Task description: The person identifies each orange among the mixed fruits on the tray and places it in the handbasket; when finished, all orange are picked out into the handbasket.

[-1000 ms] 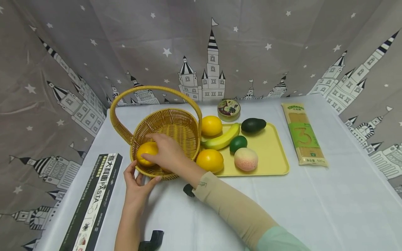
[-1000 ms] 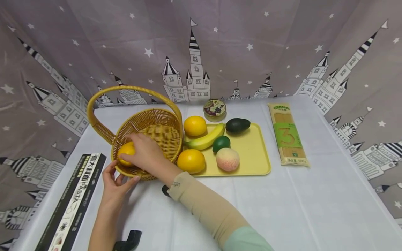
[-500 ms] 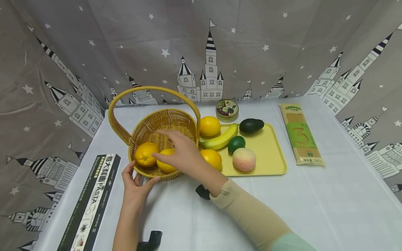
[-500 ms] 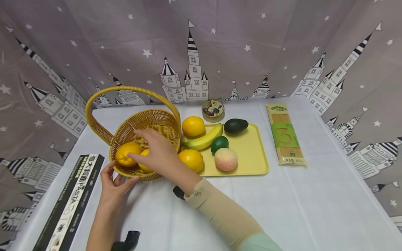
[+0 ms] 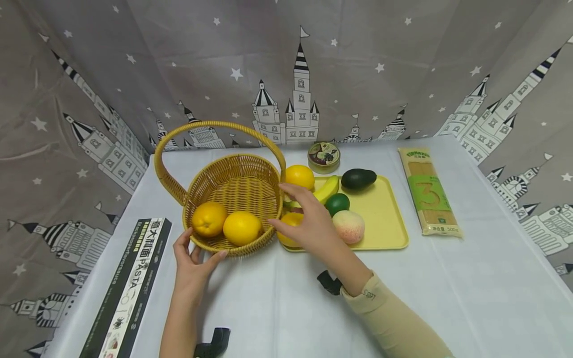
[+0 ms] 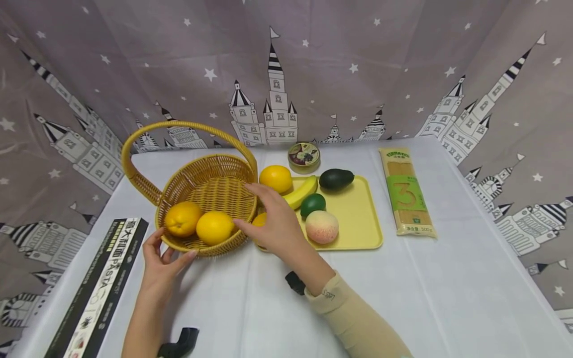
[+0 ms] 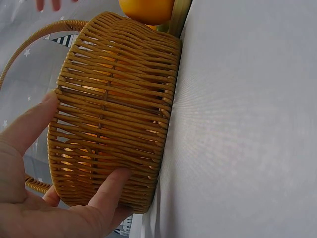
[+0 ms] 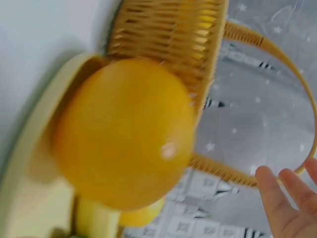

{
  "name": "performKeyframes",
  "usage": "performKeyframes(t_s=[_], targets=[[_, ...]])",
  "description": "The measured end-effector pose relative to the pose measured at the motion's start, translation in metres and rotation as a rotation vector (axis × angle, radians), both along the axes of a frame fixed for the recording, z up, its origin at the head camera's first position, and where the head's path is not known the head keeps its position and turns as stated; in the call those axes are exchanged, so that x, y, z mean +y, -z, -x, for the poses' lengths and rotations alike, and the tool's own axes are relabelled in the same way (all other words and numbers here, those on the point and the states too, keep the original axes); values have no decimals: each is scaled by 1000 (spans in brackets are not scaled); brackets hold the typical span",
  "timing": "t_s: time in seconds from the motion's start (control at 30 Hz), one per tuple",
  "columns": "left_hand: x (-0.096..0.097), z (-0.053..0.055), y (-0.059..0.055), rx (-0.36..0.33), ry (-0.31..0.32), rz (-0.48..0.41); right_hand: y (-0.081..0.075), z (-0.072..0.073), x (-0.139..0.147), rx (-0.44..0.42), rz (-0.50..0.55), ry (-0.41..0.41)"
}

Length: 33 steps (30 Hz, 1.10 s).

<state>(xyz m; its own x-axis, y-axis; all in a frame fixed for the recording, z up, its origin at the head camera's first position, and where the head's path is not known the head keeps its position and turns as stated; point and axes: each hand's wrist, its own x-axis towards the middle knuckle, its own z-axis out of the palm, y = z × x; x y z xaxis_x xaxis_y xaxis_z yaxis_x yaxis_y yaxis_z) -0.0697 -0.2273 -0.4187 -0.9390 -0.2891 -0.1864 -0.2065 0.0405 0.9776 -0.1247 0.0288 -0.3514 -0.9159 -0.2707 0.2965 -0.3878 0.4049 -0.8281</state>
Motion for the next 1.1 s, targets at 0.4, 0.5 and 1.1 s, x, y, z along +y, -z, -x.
performKeyframes(t_s=[0.4, 0.5, 1.1], targets=[[-1, 1, 1, -18, 5, 19, 33, -1, 26, -119, -94, 97], [-1, 0, 1, -19, 6, 25, 40, -1, 27, -146, -142, 103], [-2, 0, 1, -9, 15, 17, 64, 0, 28, -220, -272, 88]])
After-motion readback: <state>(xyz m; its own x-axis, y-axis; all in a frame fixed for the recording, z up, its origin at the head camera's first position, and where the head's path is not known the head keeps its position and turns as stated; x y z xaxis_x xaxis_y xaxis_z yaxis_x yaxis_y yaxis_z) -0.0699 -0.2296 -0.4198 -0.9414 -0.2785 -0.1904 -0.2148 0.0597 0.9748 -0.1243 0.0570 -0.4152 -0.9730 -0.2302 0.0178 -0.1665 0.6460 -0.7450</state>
